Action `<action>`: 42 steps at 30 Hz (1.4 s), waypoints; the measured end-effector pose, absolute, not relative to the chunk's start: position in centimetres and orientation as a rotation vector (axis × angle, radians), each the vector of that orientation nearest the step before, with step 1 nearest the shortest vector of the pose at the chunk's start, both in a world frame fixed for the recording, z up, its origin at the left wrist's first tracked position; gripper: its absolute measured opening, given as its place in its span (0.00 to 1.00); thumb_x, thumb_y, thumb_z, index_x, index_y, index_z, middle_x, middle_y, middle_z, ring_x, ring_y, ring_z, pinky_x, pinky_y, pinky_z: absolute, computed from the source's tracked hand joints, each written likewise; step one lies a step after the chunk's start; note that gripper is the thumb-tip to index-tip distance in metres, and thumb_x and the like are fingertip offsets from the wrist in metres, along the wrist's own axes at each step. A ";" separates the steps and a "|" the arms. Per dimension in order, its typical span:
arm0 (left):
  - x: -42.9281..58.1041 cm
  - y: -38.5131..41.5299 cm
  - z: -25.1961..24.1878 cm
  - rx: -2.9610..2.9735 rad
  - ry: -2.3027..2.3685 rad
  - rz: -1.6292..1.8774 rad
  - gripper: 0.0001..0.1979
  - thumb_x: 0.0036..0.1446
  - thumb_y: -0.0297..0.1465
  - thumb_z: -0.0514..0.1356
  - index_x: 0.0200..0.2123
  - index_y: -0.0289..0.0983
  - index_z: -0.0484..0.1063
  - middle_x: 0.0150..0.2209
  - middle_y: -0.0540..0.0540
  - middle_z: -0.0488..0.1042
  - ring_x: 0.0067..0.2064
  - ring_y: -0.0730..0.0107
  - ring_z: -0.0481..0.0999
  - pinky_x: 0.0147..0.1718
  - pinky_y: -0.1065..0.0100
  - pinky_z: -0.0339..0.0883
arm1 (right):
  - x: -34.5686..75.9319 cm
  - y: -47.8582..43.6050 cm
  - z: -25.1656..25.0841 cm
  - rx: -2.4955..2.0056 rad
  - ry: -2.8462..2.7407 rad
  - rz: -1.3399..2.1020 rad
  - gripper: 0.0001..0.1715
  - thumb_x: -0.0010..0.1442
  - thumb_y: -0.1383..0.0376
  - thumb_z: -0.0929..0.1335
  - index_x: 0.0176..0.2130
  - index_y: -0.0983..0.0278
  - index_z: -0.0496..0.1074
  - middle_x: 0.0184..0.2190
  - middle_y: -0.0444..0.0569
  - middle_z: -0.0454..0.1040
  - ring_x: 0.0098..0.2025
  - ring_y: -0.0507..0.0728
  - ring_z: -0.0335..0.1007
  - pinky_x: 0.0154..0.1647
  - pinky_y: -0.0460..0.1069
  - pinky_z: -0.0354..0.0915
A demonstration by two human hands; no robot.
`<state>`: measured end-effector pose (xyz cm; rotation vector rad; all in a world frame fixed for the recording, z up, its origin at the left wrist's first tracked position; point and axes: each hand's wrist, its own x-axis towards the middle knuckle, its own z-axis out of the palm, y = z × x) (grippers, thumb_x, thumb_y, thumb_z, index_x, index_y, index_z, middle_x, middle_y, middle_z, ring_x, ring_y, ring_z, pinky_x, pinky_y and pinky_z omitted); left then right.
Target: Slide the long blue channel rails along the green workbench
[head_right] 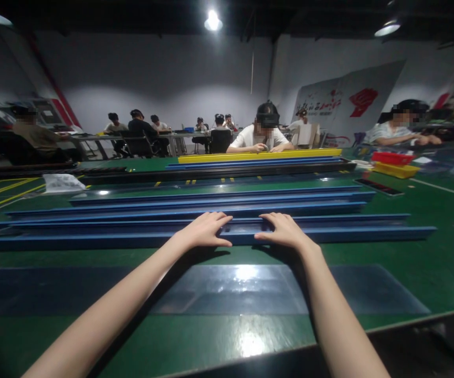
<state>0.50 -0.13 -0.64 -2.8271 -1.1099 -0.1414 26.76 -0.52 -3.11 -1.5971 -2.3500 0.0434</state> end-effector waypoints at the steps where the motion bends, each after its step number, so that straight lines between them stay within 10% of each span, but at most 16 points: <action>1: 1.4 -0.1 -0.8 -2.827 -1.105 -0.152 0.38 0.50 0.53 0.52 0.57 0.35 0.55 0.54 0.39 0.63 0.52 0.56 0.64 0.49 0.62 0.55 | 26.8 -0.6 -3.2 -1.602 -2.349 0.032 0.40 0.47 0.42 0.64 0.52 0.62 0.65 0.49 0.55 0.69 0.51 0.64 0.63 0.51 0.58 0.56; 42: -4.1 -0.1 -1.6 -2.684 -1.300 -0.165 0.33 0.54 0.52 0.48 0.54 0.34 0.61 0.52 0.39 0.66 0.52 0.58 0.65 0.50 0.63 0.56 | 26.8 -1.8 -3.4 -1.623 -2.331 -0.255 0.41 0.47 0.40 0.62 0.50 0.64 0.67 0.45 0.56 0.70 0.47 0.64 0.64 0.45 0.55 0.58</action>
